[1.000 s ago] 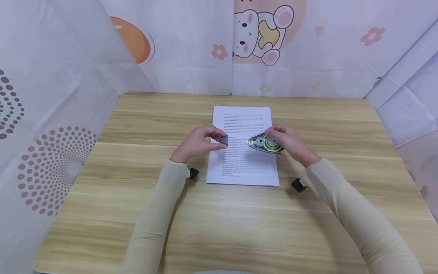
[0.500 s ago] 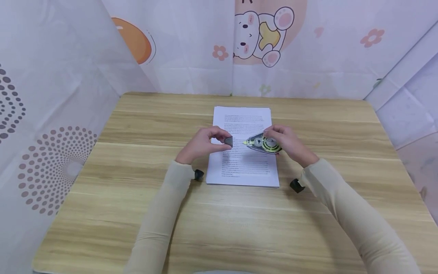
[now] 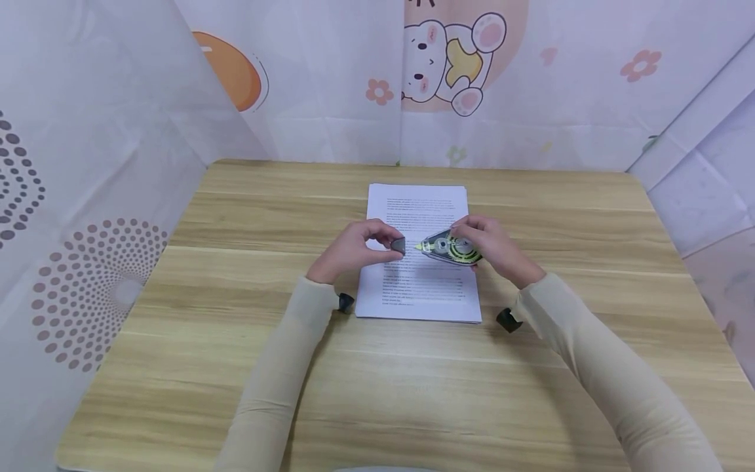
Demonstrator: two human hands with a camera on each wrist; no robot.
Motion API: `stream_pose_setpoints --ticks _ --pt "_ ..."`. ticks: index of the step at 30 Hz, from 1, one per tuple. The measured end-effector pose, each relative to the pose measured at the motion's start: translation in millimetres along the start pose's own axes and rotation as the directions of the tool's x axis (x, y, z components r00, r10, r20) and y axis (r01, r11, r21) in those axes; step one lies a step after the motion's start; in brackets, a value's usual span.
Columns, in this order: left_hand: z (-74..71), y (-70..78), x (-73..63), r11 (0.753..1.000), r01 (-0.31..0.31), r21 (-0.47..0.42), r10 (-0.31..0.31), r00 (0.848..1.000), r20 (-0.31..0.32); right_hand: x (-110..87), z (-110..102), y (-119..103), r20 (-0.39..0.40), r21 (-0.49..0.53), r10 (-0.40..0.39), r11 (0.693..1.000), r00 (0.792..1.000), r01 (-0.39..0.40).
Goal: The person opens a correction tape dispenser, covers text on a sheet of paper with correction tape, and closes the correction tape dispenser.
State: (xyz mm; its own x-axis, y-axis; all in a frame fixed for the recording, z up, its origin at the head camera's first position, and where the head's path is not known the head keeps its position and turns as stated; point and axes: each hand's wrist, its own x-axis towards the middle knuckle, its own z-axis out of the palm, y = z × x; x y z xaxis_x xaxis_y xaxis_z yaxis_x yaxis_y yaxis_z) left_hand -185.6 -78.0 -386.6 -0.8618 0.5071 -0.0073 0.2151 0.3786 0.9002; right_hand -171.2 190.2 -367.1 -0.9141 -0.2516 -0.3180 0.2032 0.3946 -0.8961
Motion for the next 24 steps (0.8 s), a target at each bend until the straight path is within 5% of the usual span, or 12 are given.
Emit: stream_pose_setpoints --ticks 24 --pt "10.2 6.7 7.7 1.000 -0.020 0.011 0.020 0.999 0.039 1.3 3.7 -1.1 -0.006 -0.010 -0.016 1.000 1.000 0.016"
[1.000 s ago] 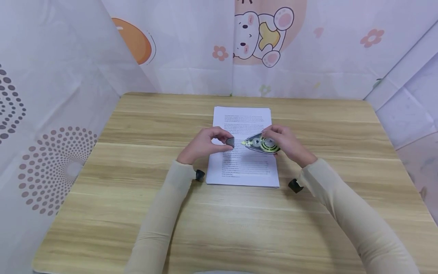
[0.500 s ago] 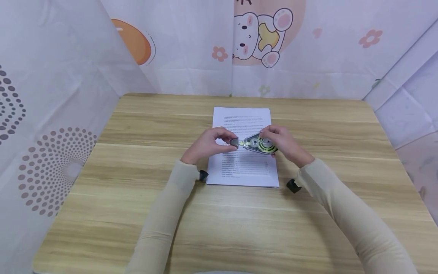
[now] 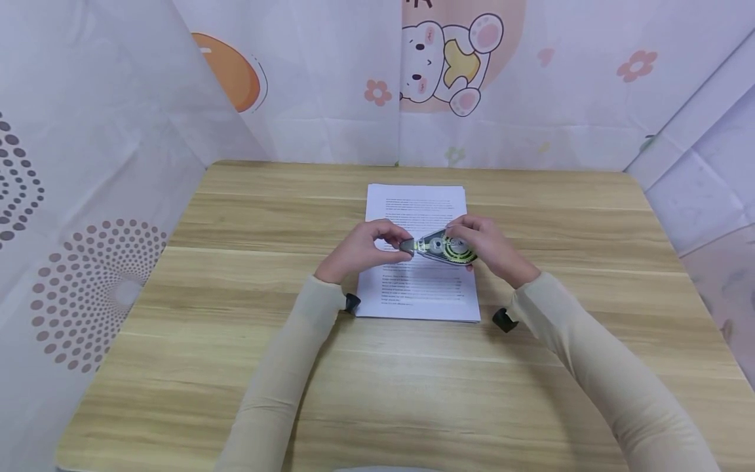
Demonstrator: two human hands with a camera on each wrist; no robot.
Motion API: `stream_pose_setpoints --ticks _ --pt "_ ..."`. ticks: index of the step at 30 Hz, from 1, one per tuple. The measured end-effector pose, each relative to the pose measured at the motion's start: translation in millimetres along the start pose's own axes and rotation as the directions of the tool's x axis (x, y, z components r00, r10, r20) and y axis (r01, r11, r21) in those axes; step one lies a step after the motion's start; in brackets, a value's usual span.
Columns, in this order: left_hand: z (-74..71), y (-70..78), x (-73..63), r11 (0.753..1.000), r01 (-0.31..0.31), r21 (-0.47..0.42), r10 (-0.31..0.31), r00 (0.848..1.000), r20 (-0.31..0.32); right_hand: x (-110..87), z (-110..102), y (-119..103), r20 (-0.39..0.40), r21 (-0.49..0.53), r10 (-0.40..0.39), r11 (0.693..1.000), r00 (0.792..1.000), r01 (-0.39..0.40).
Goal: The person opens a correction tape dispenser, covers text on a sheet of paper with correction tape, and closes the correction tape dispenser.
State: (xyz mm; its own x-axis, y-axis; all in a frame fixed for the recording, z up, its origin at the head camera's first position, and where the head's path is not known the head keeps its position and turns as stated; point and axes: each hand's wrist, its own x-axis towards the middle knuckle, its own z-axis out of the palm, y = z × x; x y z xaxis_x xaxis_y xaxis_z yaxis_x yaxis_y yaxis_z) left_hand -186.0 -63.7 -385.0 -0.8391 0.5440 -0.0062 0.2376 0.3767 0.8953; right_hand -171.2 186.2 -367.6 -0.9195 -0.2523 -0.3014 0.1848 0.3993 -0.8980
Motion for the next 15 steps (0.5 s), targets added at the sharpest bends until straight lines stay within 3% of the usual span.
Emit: stream_pose_setpoints --ticks 15 --pt "3.7 0.2 0.2 0.999 -0.034 -0.039 0.034 0.999 0.000 0.5 4.1 0.6 -0.006 -0.023 -0.022 0.999 1.000 0.022"
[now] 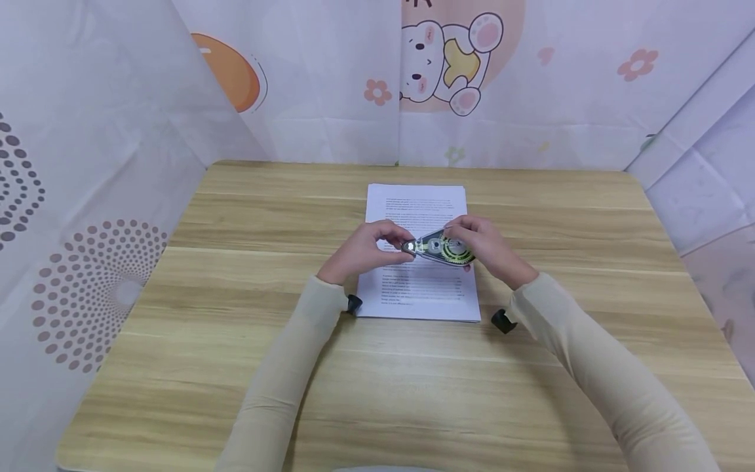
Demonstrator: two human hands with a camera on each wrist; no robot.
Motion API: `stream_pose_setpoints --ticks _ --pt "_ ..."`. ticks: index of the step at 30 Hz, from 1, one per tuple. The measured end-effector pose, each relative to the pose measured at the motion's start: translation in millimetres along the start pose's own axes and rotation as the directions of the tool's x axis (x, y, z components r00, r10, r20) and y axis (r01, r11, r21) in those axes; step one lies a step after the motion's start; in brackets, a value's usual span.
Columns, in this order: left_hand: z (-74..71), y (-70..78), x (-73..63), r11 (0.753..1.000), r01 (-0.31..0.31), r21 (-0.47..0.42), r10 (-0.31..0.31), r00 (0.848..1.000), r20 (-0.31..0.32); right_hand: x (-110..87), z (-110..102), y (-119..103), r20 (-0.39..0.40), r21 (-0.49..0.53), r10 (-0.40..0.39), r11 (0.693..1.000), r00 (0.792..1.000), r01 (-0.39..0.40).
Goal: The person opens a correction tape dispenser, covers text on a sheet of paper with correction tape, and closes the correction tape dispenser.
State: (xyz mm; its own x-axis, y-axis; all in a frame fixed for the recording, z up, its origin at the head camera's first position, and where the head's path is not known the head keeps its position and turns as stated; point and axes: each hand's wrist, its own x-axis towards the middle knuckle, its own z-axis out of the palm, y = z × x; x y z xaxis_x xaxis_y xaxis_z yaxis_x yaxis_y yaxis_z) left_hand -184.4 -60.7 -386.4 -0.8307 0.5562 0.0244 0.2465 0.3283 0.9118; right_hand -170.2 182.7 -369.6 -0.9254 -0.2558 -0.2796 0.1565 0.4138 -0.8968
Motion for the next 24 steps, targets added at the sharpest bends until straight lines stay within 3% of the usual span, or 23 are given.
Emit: stream_pose_setpoints --ticks 24 --pt "0.2 7.1 -1.7 0.999 -0.015 0.033 0.016 1.000 -0.025 -4.3 5.4 -5.0 -0.025 0.031 0.000 1.000 1.000 0.001"
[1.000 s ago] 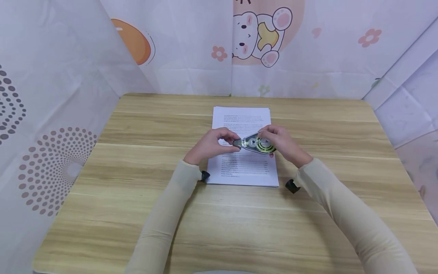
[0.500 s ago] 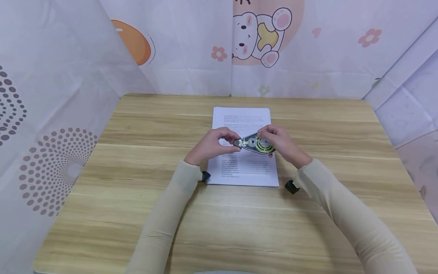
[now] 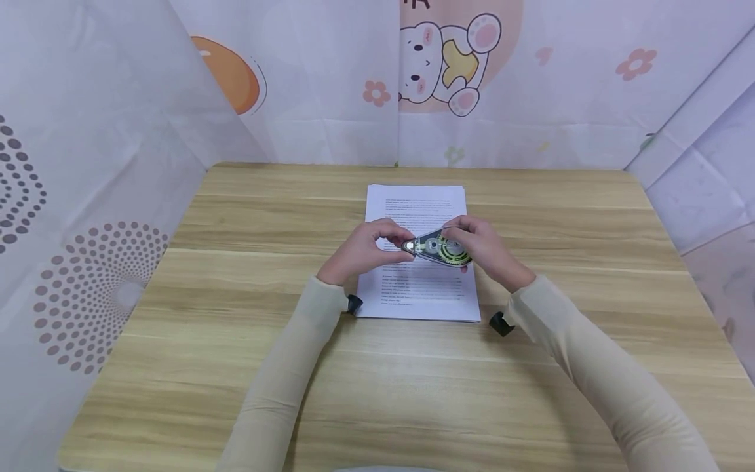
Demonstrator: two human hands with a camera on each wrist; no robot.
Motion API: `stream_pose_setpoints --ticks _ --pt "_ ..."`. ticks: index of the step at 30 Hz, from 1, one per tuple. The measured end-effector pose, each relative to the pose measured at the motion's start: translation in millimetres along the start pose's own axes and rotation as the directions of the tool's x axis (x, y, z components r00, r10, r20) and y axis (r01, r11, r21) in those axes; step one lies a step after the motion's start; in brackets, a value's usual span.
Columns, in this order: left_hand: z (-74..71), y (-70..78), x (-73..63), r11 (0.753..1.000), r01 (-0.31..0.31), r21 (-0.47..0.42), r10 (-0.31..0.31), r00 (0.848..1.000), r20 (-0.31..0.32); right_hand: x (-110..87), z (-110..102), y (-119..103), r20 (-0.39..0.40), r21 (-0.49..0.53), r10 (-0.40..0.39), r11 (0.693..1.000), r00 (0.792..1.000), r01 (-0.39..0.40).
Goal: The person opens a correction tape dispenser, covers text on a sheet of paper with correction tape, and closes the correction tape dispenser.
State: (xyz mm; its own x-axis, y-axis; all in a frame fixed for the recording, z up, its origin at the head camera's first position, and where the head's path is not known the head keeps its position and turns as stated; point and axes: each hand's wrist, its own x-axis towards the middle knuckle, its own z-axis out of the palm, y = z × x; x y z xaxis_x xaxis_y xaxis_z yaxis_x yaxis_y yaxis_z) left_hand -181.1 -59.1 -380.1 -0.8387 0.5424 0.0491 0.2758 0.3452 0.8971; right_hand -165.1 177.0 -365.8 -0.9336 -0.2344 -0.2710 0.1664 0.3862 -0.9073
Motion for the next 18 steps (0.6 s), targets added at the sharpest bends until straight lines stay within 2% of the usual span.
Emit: stream_pose_setpoints --ticks 6,18 --pt "-0.2 -1.7 -0.2 1.000 0.017 0.005 -0.017 1.000 -0.013 2.3 2.3 1.5 0.000 0.001 -0.009 1.000 1.000 0.009" --pt "0.9 -0.7 -0.7 0.999 -0.006 0.038 0.006 1.000 -0.010 2.5 4.3 3.9 0.004 0.005 -0.025 1.000 1.000 0.024"
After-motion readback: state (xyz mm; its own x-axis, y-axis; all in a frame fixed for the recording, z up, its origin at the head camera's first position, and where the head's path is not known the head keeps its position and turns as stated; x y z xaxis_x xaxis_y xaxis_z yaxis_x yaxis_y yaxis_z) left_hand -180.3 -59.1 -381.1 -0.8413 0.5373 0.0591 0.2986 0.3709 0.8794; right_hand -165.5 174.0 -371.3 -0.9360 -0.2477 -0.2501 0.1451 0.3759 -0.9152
